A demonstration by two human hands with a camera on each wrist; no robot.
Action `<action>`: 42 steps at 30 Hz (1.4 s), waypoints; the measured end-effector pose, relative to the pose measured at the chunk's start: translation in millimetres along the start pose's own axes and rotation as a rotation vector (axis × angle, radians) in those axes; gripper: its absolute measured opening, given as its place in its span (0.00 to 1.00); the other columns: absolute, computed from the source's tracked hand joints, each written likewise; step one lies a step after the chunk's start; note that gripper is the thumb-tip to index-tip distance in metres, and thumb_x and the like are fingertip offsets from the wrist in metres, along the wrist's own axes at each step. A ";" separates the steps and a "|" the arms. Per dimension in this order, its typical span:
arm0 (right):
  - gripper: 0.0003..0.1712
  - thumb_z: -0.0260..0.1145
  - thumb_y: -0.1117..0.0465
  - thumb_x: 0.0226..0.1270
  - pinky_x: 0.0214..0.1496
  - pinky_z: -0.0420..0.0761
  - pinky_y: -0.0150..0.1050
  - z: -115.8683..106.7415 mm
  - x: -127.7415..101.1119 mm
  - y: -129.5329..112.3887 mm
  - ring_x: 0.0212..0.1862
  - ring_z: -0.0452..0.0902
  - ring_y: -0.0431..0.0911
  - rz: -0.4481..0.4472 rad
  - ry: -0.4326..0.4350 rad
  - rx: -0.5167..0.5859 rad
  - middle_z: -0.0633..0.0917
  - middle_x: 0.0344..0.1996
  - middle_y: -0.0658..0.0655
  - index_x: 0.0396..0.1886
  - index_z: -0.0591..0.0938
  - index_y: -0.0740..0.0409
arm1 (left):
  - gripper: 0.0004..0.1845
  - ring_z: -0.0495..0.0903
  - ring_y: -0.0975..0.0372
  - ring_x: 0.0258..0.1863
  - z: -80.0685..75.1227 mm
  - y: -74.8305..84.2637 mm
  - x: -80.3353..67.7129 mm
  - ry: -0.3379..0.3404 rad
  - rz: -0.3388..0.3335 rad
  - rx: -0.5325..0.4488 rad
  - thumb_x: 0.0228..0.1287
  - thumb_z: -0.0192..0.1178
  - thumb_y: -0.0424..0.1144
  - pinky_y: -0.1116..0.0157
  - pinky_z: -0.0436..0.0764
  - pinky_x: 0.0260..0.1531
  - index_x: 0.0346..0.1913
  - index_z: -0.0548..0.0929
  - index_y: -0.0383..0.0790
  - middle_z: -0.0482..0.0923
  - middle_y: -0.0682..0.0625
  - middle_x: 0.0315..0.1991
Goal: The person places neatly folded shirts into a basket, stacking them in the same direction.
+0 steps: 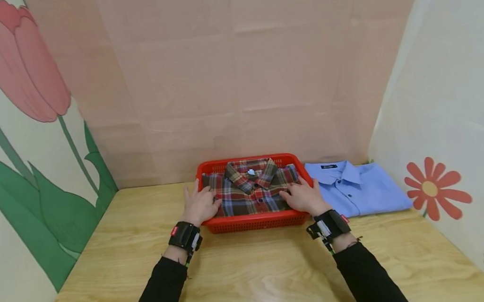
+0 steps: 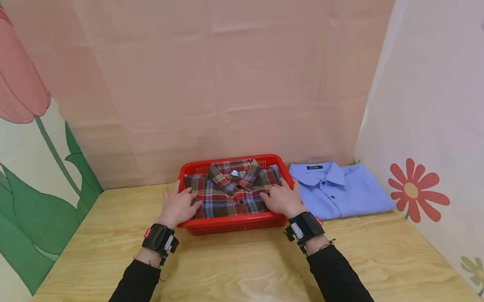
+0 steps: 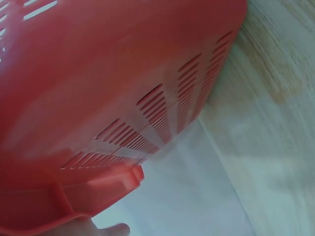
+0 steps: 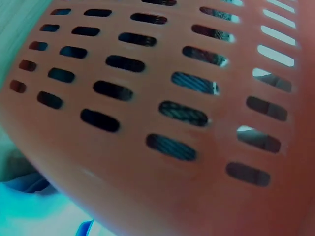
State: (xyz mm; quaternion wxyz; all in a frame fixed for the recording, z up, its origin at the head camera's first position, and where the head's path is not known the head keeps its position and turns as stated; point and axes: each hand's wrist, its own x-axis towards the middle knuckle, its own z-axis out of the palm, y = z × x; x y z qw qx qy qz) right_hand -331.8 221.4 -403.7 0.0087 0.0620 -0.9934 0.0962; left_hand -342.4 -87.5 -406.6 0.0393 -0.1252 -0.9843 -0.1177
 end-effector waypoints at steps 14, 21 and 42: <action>0.21 0.59 0.54 0.73 0.71 0.54 0.67 7.4 -11.5 15.5 0.66 0.69 0.65 -0.151 0.286 0.145 0.84 0.52 0.66 0.55 0.82 0.65 | 0.22 0.57 0.45 0.74 4.8 -1.7 2.3 0.127 0.071 -0.048 0.72 0.55 0.50 0.42 0.53 0.72 0.60 0.81 0.41 0.77 0.42 0.62; 0.19 0.61 0.54 0.72 0.62 0.72 0.60 13.3 -17.8 18.5 0.58 0.78 0.60 -0.187 0.389 0.247 0.85 0.51 0.62 0.53 0.84 0.62 | 0.21 0.72 0.47 0.65 9.7 -0.1 -1.9 0.230 0.132 -0.097 0.74 0.53 0.50 0.46 0.63 0.68 0.57 0.82 0.39 0.82 0.43 0.55; 0.15 0.65 0.57 0.69 0.56 0.76 0.57 18.9 -30.7 23.5 0.52 0.79 0.56 -0.290 0.497 0.284 0.85 0.48 0.60 0.50 0.84 0.60 | 0.25 0.78 0.49 0.58 13.7 42.0 -14.8 0.262 0.216 -0.095 0.76 0.46 0.55 0.48 0.75 0.60 0.59 0.81 0.40 0.82 0.43 0.55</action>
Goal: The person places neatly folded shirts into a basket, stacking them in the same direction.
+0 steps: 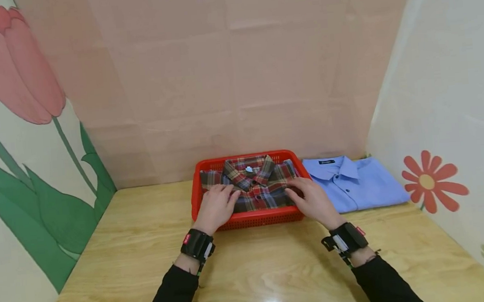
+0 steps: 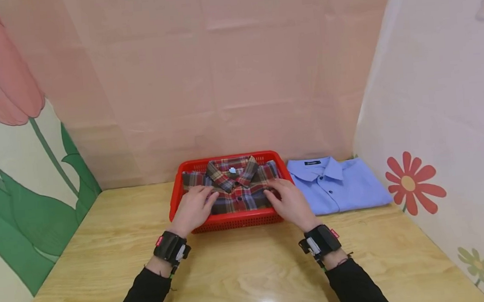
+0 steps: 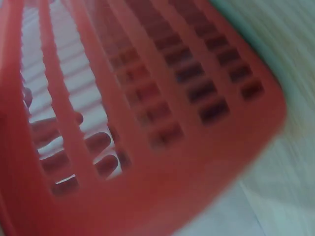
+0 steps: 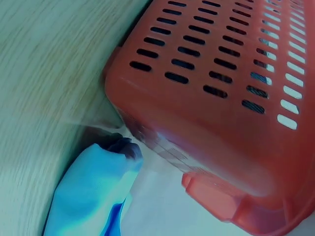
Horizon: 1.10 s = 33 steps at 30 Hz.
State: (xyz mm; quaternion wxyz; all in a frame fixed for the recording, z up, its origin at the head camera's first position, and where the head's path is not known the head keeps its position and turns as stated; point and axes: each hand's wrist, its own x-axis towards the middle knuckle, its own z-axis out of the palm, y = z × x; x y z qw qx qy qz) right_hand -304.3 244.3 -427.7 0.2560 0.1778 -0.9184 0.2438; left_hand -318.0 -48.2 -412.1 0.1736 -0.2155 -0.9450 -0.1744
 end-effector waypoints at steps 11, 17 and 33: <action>0.16 0.63 0.59 0.71 0.58 0.75 0.58 -7.4 1.7 8.6 0.57 0.78 0.57 -0.012 0.034 0.165 0.83 0.53 0.63 0.52 0.83 0.62 | 0.26 0.78 0.53 0.58 16.5 37.6 0.5 -0.023 0.066 -0.048 0.77 0.43 0.55 0.52 0.77 0.58 0.65 0.76 0.43 0.80 0.45 0.57; 0.15 0.63 0.60 0.71 0.57 0.75 0.58 -18.3 0.0 20.7 0.56 0.78 0.58 0.033 0.075 0.217 0.84 0.53 0.62 0.53 0.83 0.61 | 0.25 0.78 0.54 0.58 24.5 62.8 2.8 0.009 0.153 -0.069 0.78 0.43 0.53 0.55 0.78 0.57 0.66 0.75 0.43 0.79 0.46 0.58; 0.20 0.60 0.55 0.73 0.55 0.78 0.61 -36.9 -9.7 48.2 0.58 0.78 0.60 0.173 -0.009 0.191 0.83 0.55 0.65 0.58 0.81 0.62 | 0.23 0.76 0.58 0.61 47.4 121.6 10.6 0.057 0.295 -0.097 0.75 0.51 0.50 0.59 0.78 0.58 0.66 0.74 0.44 0.76 0.48 0.61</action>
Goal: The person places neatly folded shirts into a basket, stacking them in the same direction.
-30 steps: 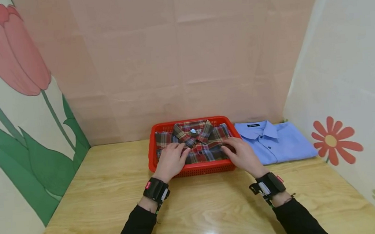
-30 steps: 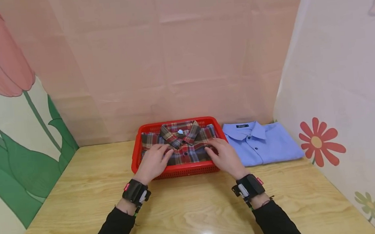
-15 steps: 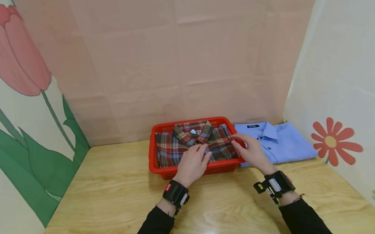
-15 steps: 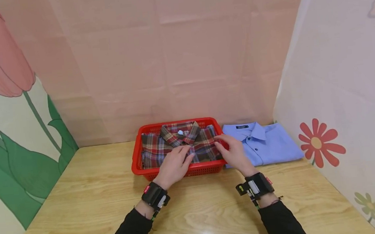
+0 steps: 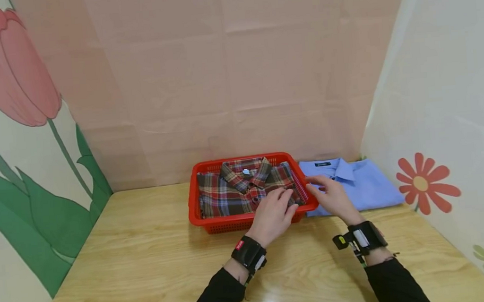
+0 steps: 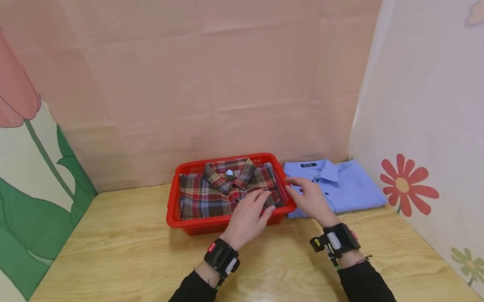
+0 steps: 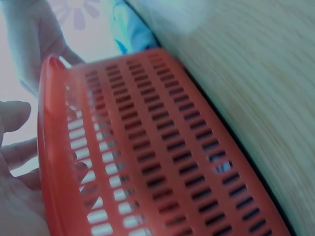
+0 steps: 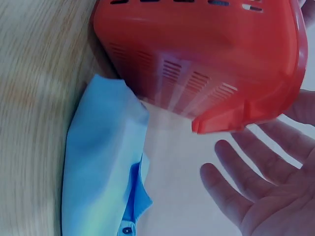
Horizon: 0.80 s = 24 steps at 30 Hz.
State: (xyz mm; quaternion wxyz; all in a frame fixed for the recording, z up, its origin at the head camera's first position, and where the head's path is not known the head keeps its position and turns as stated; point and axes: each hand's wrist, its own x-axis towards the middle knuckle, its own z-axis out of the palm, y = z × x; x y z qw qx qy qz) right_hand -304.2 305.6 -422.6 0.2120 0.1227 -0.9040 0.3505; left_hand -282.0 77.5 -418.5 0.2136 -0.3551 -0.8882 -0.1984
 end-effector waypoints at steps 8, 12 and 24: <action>0.20 0.60 0.58 0.73 0.51 0.80 0.60 -15.9 0.7 19.1 0.55 0.79 0.63 0.042 0.010 -0.059 0.83 0.52 0.70 0.57 0.80 0.67 | 0.19 0.78 0.61 0.56 13.8 17.0 8.4 0.052 0.135 0.056 0.70 0.60 0.41 0.65 0.78 0.56 0.61 0.77 0.44 0.78 0.50 0.56; 0.25 0.56 0.52 0.76 0.55 0.76 0.61 -34.1 -2.5 30.8 0.57 0.77 0.66 0.124 -0.033 -0.103 0.82 0.54 0.71 0.60 0.77 0.69 | 0.17 0.78 0.62 0.55 19.1 26.1 12.1 0.068 0.209 0.075 0.67 0.61 0.35 0.68 0.76 0.58 0.58 0.79 0.44 0.78 0.51 0.53; 0.39 0.49 0.43 0.77 0.53 0.77 0.60 -69.7 -14.9 69.5 0.58 0.72 0.71 0.389 -0.167 -0.193 0.73 0.59 0.79 0.64 0.68 0.78 | 0.18 0.74 0.62 0.62 32.9 51.7 12.0 0.019 0.318 0.115 0.69 0.59 0.43 0.68 0.70 0.65 0.61 0.79 0.47 0.76 0.51 0.59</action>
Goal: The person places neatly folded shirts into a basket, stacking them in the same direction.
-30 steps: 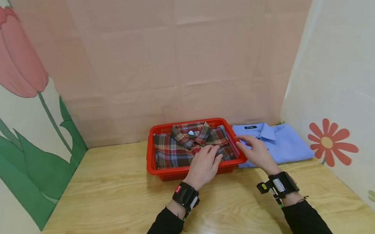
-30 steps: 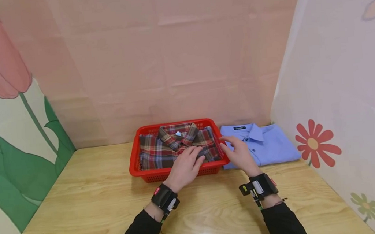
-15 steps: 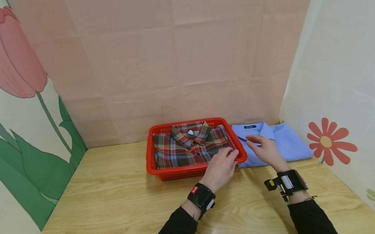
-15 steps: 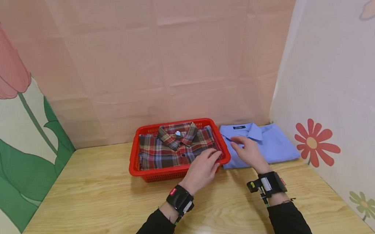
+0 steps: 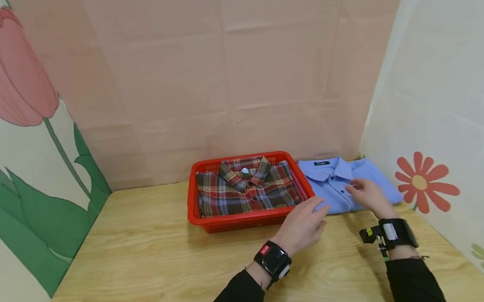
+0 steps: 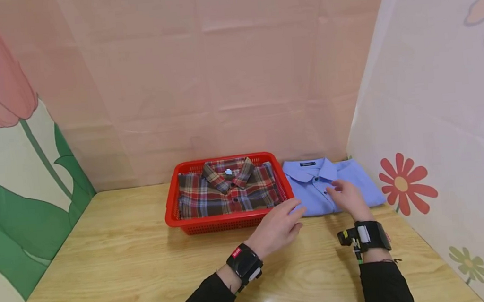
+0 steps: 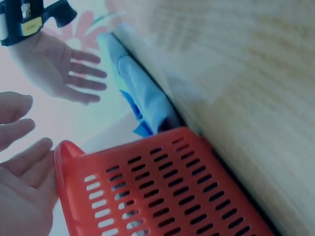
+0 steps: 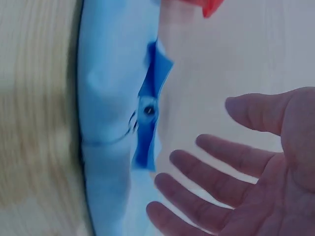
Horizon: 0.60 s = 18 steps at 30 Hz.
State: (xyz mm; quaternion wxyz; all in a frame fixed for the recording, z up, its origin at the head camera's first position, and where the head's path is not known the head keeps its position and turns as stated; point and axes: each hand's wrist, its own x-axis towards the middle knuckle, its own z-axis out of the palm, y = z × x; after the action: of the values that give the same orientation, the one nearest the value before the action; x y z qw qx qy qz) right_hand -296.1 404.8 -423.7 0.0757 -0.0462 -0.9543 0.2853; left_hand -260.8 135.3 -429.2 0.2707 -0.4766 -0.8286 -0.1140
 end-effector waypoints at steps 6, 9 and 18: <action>0.45 0.47 0.42 0.76 0.58 0.70 0.65 -7.8 -2.3 24.3 0.62 0.63 0.76 0.120 -0.050 -0.044 0.64 0.62 0.85 0.66 0.59 0.84 | 0.19 0.74 0.65 0.60 4.2 6.7 -1.2 0.022 0.063 -0.028 0.70 0.59 0.44 0.71 0.70 0.64 0.61 0.79 0.48 0.75 0.52 0.59; 0.48 0.48 0.43 0.76 0.62 0.65 0.68 -12.9 -3.8 37.4 0.64 0.56 0.79 0.182 -0.066 -0.038 0.58 0.63 0.88 0.68 0.52 0.87 | 0.18 0.75 0.66 0.58 5.3 10.3 -1.7 0.011 0.061 -0.048 0.70 0.58 0.44 0.73 0.71 0.62 0.60 0.80 0.49 0.76 0.54 0.58; 0.51 0.50 0.43 0.75 0.65 0.61 0.69 -25.8 -9.5 62.4 0.64 0.53 0.80 0.261 -0.053 -0.056 0.54 0.62 0.91 0.67 0.46 0.90 | 0.22 0.75 0.67 0.58 20.8 13.6 -6.0 -0.262 -0.098 -0.090 0.71 0.57 0.49 0.71 0.76 0.57 0.65 0.75 0.51 0.74 0.55 0.61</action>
State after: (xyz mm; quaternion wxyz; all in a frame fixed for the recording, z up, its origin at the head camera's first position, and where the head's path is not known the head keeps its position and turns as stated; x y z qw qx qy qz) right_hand -279.5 469.5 -437.9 0.0113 -0.1643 -0.9495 0.2669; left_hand -253.9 147.3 -450.7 0.1327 -0.4580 -0.8731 -0.1011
